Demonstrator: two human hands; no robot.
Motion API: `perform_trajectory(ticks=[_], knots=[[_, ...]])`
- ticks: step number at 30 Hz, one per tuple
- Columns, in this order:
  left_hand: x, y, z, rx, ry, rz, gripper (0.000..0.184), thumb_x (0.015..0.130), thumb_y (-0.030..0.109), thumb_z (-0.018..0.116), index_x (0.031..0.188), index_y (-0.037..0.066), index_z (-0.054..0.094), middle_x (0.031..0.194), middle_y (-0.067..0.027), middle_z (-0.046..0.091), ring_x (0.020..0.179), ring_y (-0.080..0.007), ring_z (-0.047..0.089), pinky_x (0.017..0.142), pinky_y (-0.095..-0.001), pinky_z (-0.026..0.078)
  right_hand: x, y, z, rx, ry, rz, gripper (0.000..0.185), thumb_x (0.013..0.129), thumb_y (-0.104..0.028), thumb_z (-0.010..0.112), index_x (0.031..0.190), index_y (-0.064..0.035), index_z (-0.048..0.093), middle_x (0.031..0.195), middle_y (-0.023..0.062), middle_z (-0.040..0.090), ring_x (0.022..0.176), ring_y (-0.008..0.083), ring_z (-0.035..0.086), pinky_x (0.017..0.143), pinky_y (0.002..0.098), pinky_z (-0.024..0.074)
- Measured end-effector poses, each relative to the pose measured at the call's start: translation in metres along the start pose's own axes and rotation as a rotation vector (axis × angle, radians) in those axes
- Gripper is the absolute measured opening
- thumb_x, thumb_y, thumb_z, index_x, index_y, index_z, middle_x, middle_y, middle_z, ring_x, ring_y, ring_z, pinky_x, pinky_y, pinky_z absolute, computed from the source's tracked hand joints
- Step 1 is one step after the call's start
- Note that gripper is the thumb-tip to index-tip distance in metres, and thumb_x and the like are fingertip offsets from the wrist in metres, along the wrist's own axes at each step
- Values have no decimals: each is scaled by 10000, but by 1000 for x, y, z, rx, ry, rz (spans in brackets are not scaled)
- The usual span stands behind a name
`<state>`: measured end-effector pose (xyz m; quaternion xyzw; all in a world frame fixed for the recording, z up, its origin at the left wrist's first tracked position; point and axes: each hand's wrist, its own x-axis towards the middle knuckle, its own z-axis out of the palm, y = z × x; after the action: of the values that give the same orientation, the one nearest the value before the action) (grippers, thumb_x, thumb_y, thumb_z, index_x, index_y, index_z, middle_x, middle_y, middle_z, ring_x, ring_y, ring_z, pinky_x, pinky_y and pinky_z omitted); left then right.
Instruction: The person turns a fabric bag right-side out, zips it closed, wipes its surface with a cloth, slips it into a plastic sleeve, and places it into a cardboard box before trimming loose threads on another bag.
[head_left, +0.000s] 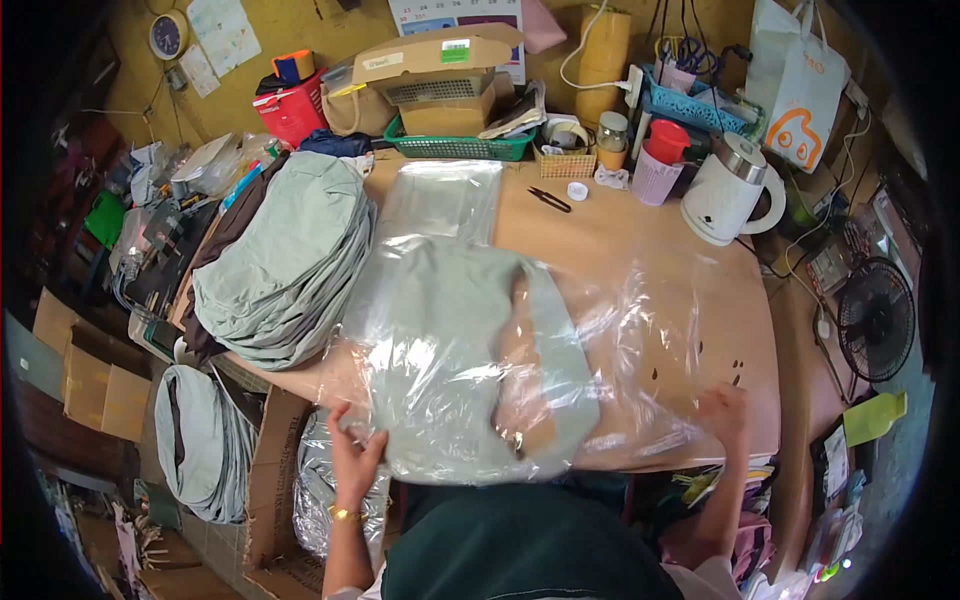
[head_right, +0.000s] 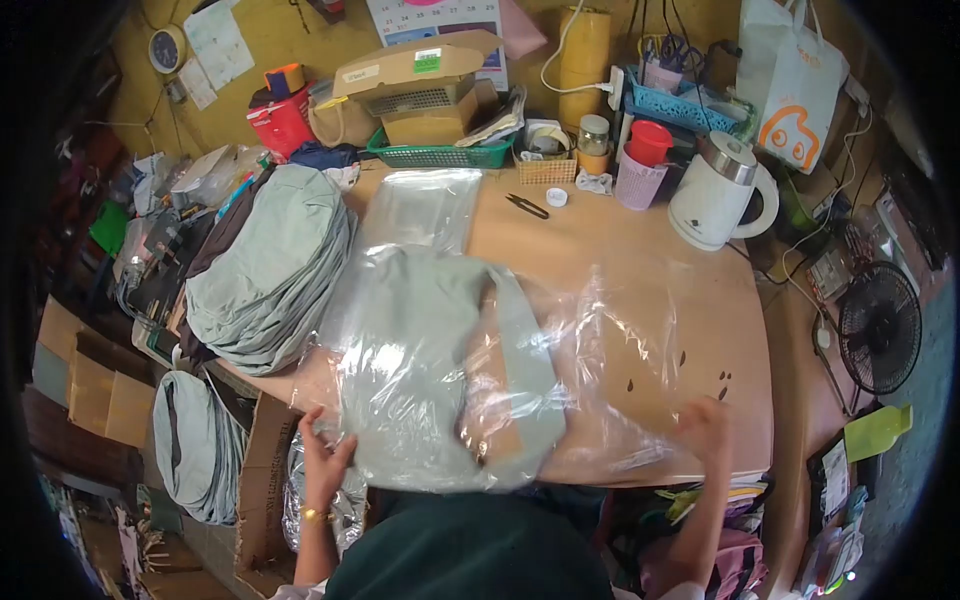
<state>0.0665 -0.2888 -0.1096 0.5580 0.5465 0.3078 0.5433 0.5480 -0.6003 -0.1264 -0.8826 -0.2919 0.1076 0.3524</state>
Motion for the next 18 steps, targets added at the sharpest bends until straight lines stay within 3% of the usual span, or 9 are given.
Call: perform_trajectory(ticks=[2,6,9,11,13,14,16,17,18], knots=[[-6,30,-40,559,87,406,677,765,43,734,1360,46,411,1244,-179,494,1149,-281,499,958,-383,430,-22,40,-23,-170,371,-159,128,887,-75,593,979,-1,642,946,109,664,894,181,612,795,308,482],[-5,150,-21,845,341,804,465,855,44,625,1302,14,500,1300,-216,488,1203,-385,478,1017,-433,385,-49,-155,-65,95,746,-258,184,938,-33,508,1097,17,584,1019,87,617,980,172,597,893,316,476],[62,172,53,821,-75,947,405,907,65,560,1311,54,523,1367,-191,500,1296,-372,443,1067,-443,352,-67,-293,-19,203,-163,-886,504,809,-232,728,1252,-76,545,1369,156,464,1249,351,486,1045,510,362],[125,138,117,1045,-99,1020,482,957,285,515,1411,142,443,1513,-160,337,1398,-387,295,1088,-611,249,-64,-321,71,-37,-177,-1022,641,788,-458,710,1342,-186,538,1465,129,421,1389,359,329,1102,620,183],[160,96,156,1191,-48,1046,527,967,367,491,1447,170,402,1558,-142,268,1428,-388,237,1084,-669,204,-24,-271,130,-269,-72,-868,618,843,-484,626,1368,-182,508,1482,141,388,1404,338,292,1086,671,149],[169,74,164,1235,-60,876,570,962,423,476,1469,189,363,1581,-121,211,1443,-390,188,1075,-699,173,-1,-243,149,-375,-48,-740,613,865,-498,588,1381,-182,494,1493,142,371,1410,330,279,1080,690,133],[177,66,171,1259,-73,707,615,956,479,462,1491,208,325,1604,-100,154,1459,-392,138,1065,-729,141,26,-213,93,-579,-82,-218,615,892,-538,519,1398,-191,475,1510,140,342,1415,329,269,1079,709,93],[179,66,168,1229,-51,683,630,952,475,475,1493,190,321,1601,-113,160,1454,-395,152,1072,-713,153,57,-110,117,-678,252,-96,630,901,-537,516,1402,-160,460,1510,169,329,1418,355,257,1068,721,96],[182,63,162,1205,-36,654,646,947,470,489,1494,173,317,1597,-126,165,1449,-398,166,1079,-697,164,55,-99,88,-707,249,108,667,902,-527,529,1420,-121,418,1523,202,293,1420,387,241,1072,713,107]])
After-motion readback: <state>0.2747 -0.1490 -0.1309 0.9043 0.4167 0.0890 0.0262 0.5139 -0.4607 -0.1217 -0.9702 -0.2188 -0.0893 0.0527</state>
